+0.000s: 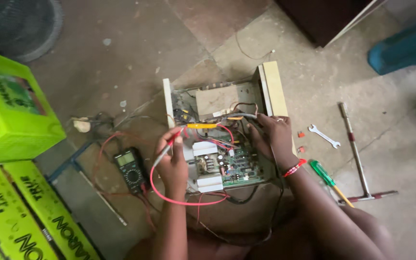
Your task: The person is testing an electronic device using a multimeter. They are connecting the multimeter probes to various points on the circuit board and observing the readings.
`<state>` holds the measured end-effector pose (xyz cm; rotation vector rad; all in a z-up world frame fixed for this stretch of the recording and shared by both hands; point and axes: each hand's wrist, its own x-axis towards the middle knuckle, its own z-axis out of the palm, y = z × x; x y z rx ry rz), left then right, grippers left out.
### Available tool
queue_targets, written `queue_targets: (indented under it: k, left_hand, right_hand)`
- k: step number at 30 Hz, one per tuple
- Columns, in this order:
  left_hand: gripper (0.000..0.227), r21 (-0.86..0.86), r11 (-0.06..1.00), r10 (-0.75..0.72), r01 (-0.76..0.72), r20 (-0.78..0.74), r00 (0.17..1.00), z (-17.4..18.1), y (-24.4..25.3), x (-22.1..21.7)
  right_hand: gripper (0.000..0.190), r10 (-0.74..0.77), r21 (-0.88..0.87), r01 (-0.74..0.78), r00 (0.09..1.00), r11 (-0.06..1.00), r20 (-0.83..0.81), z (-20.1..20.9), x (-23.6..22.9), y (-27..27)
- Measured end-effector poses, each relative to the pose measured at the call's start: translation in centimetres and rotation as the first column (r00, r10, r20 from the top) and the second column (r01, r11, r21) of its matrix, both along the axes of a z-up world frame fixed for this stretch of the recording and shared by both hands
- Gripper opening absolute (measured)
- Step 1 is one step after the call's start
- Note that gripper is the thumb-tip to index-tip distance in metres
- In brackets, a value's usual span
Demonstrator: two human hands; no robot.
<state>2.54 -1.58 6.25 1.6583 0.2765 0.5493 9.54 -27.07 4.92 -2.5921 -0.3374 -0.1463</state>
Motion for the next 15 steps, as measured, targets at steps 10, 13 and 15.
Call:
queue_targets:
  k: [10,13,15]
  left_hand:
    - [0.014,0.376,0.922,-0.049,0.095,-0.130,0.990,0.3,0.9,6.6]
    - [0.008,0.488,0.856,-0.108,0.170,-0.153,0.982,-0.2,0.9,7.6]
    - [0.009,0.594,0.791,-0.093,0.149,-0.124,0.988,-0.6,0.5,7.8]
  right_hand:
    - [0.023,-0.020,0.050,0.020,1.000,0.999,0.005,0.5,0.3,0.3]
    - [0.026,-0.020,0.105,0.025,0.999,0.994,-0.049,0.7,0.1,0.1]
    - [0.027,-0.016,0.116,0.017,1.000,0.993,-0.013,0.8,0.1,0.1]
